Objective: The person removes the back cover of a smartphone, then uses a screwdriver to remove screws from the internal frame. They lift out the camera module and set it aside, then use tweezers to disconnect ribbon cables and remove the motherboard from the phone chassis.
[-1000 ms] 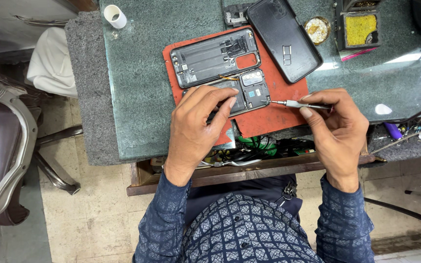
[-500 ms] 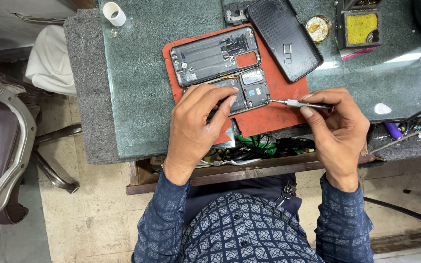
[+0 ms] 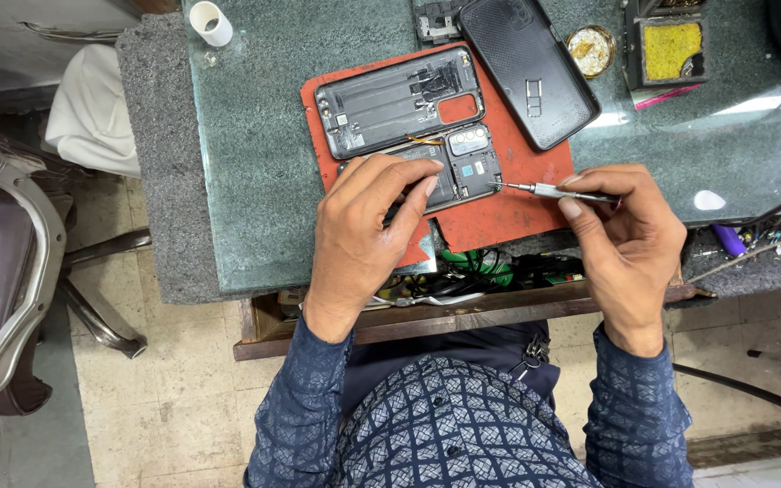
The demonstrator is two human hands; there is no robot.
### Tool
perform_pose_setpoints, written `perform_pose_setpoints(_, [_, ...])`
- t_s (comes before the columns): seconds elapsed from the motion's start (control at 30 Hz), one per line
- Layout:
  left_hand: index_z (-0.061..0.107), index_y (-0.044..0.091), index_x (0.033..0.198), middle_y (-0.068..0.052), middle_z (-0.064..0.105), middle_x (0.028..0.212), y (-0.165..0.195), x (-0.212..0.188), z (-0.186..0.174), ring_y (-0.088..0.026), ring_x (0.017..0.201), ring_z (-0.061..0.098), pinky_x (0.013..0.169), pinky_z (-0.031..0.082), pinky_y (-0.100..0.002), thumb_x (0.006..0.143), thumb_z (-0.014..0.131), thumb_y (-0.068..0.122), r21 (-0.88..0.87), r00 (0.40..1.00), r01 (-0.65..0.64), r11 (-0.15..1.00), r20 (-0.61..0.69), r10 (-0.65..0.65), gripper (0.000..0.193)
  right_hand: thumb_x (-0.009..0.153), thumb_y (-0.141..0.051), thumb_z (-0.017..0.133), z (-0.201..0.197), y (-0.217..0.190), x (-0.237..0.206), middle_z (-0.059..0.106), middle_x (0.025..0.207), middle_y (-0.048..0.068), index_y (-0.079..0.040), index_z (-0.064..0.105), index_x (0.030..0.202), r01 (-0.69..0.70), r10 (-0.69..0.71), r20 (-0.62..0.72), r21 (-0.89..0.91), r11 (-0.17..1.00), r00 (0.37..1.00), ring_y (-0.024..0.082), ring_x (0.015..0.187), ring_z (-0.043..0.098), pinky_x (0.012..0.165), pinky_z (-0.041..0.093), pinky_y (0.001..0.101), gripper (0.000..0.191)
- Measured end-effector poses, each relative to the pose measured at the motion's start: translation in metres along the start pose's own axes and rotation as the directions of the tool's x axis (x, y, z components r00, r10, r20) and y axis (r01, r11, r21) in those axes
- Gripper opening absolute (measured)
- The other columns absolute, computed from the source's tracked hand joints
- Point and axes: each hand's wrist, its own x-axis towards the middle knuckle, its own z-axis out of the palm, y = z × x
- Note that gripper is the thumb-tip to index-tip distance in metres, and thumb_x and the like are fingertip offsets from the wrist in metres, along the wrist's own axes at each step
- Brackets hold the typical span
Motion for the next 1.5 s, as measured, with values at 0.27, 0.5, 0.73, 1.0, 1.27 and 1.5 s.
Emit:
perform_pose_setpoints(0.27, [0.073,0.009,0.11,-0.003,0.073,0.103,0.0,0.001,0.001,-0.021,0.093,0.069,0.08,0.056,-0.033,0.097,0.074,0.011,-0.009,1.0,0.001,1.0,0.001,-0.001,0.013,0.102,0.005,0.075,0.001,0.003,0.035,0.065,0.106,0.005,0.003,0.065,0.113,0.043,-0.098,-0.202,-0.26,0.965,0.974,0.009,0.086,0.057,0.072,0.041,0.0217,0.015])
perform_pose_setpoints(0.5, [0.073,0.009,0.11,-0.004,0.073,0.103,0.003,0.0,-0.002,-0.02,0.091,0.069,0.078,0.056,-0.033,0.096,0.075,0.011,-0.007,1.0,0.016,1.0,-0.002,-0.016,0.014,0.107,0.003,0.079,0.009,0.017,0.077,0.058,0.106,0.006,0.0,0.066,0.108,0.246,-0.359,-0.118,-0.533,0.81,0.926,0.011,0.087,0.059,0.07,0.047,0.0224,0.014])
perform_pose_setpoints(0.73, [0.072,0.009,0.111,-0.005,0.072,0.105,0.002,0.001,-0.004,-0.023,0.097,0.07,0.084,0.056,-0.034,0.098,0.073,0.01,-0.012,1.0,-0.01,1.0,-0.017,0.01,0.013,0.103,0.007,0.069,0.018,0.026,0.081,0.061,0.109,0.009,-0.001,0.064,0.108,0.385,-0.446,0.074,-0.642,0.663,0.892,0.017,0.094,0.062,0.079,0.051,0.0274,0.01])
perform_pose_setpoints(1.0, [0.072,0.008,0.111,-0.006,0.072,0.104,0.0,0.003,-0.005,-0.025,0.097,0.07,0.085,0.056,-0.036,0.097,0.073,0.01,-0.018,1.0,-0.005,1.0,-0.004,0.005,0.014,0.094,-0.01,0.083,0.05,-0.044,0.048,0.07,0.115,0.013,-0.001,0.067,0.114,0.263,-0.233,0.129,-0.61,0.748,0.964,0.026,0.096,0.064,0.081,0.05,0.0384,0.027])
perform_pose_setpoints(1.27, [0.072,0.008,0.111,-0.006,0.072,0.104,-0.001,0.003,-0.005,-0.025,0.098,0.07,0.085,0.056,-0.035,0.098,0.072,0.01,-0.038,1.0,0.006,0.999,-0.003,-0.006,0.013,0.094,-0.013,0.083,0.07,-0.046,0.025,0.064,0.122,0.017,0.001,0.059,0.129,0.329,-0.267,0.2,-0.69,0.645,0.943,0.037,0.11,0.061,0.098,0.049,0.0448,0.045])
perform_pose_setpoints(1.5, [0.072,0.007,0.112,-0.006,0.072,0.105,-0.002,0.001,-0.007,-0.025,0.098,0.07,0.085,0.056,-0.035,0.098,0.072,0.011,-0.043,1.0,0.006,0.999,-0.004,-0.006,0.014,0.093,-0.014,0.08,0.083,-0.057,0.033,0.064,0.111,0.019,0.001,0.057,0.127,0.272,-0.189,0.196,-0.734,0.622,0.962,0.038,0.104,0.062,0.091,0.048,0.0471,0.043])
